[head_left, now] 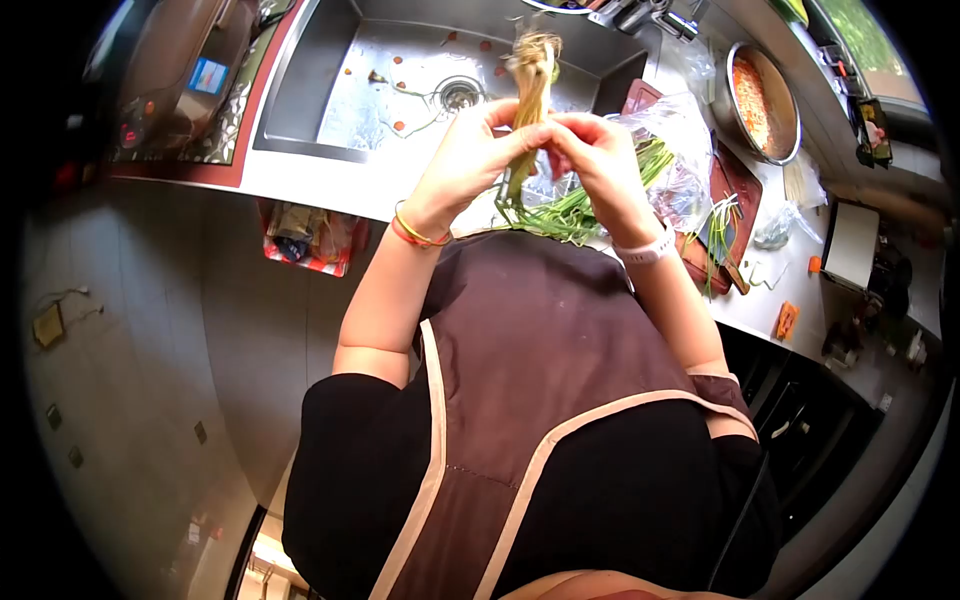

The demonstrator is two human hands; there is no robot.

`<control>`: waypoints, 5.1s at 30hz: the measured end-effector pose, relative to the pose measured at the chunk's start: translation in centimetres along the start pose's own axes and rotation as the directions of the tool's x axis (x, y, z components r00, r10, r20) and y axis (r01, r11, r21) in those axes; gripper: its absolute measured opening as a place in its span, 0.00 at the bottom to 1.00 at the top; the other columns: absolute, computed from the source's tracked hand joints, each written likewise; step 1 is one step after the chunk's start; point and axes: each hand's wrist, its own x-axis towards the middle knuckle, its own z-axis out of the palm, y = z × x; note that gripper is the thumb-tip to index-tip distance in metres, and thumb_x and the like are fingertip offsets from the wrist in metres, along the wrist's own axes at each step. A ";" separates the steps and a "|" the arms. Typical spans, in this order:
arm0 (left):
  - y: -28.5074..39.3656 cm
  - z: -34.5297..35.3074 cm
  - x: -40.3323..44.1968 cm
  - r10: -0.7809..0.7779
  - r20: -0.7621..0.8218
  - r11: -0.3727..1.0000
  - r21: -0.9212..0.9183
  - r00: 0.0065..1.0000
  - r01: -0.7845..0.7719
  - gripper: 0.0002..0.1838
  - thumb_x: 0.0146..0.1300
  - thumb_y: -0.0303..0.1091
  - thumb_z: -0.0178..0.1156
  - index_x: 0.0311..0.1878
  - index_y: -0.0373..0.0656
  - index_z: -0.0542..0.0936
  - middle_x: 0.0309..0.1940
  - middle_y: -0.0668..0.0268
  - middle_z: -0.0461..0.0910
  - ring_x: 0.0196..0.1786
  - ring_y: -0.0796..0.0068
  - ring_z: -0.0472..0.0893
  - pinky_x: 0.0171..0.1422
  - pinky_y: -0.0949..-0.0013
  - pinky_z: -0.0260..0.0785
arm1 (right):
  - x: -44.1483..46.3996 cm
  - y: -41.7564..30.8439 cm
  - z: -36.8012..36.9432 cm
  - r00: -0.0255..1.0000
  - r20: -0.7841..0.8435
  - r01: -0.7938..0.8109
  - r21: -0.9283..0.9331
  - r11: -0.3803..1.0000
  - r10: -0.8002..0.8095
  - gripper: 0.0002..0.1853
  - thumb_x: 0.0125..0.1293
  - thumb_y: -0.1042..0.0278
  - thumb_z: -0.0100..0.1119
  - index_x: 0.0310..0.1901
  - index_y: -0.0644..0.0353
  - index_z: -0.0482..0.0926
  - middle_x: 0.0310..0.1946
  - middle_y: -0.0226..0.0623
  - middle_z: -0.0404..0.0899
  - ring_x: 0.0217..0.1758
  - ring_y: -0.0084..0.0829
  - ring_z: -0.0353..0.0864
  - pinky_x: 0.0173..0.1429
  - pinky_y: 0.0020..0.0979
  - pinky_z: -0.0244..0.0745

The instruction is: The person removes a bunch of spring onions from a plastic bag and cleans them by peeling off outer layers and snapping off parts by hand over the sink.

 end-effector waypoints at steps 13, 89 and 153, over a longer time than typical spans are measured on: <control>4.5 -5.8 -2.9 0.067 -0.338 0.964 -0.219 0.939 -0.148 0.15 0.65 0.29 0.55 0.52 0.34 0.74 0.23 0.75 0.69 0.19 0.88 0.65 0.19 0.82 0.58 | 2.5 11.3 2.0 0.850 0.504 0.527 -0.805 0.274 -0.154 0.05 0.47 0.67 0.57 0.26 0.55 0.80 0.26 0.40 0.78 0.30 0.41 0.79 0.35 0.40 0.74; 5.0 0.9 -7.5 -0.112 -0.090 0.982 -0.163 0.990 0.097 0.05 0.56 0.25 0.63 0.34 0.36 0.78 0.25 0.73 0.75 0.27 0.89 0.70 0.30 0.82 0.59 | 2.3 -4.7 -5.4 0.760 -0.367 0.347 -0.469 0.812 -0.536 0.06 0.58 0.71 0.61 0.30 0.66 0.80 0.20 0.26 0.78 0.23 0.12 0.72 0.29 0.17 0.67; 3.4 -1.1 -7.1 -0.045 0.061 0.739 -0.670 0.997 0.074 0.09 0.63 0.30 0.54 0.38 0.34 0.69 0.29 0.68 0.67 0.12 0.92 0.53 0.19 0.84 0.52 | 1.6 1.3 -2.4 0.930 -0.036 0.201 -0.784 0.587 -0.367 0.11 0.53 0.64 0.61 0.37 0.60 0.82 0.27 0.38 0.80 0.26 0.34 0.78 0.34 0.32 0.72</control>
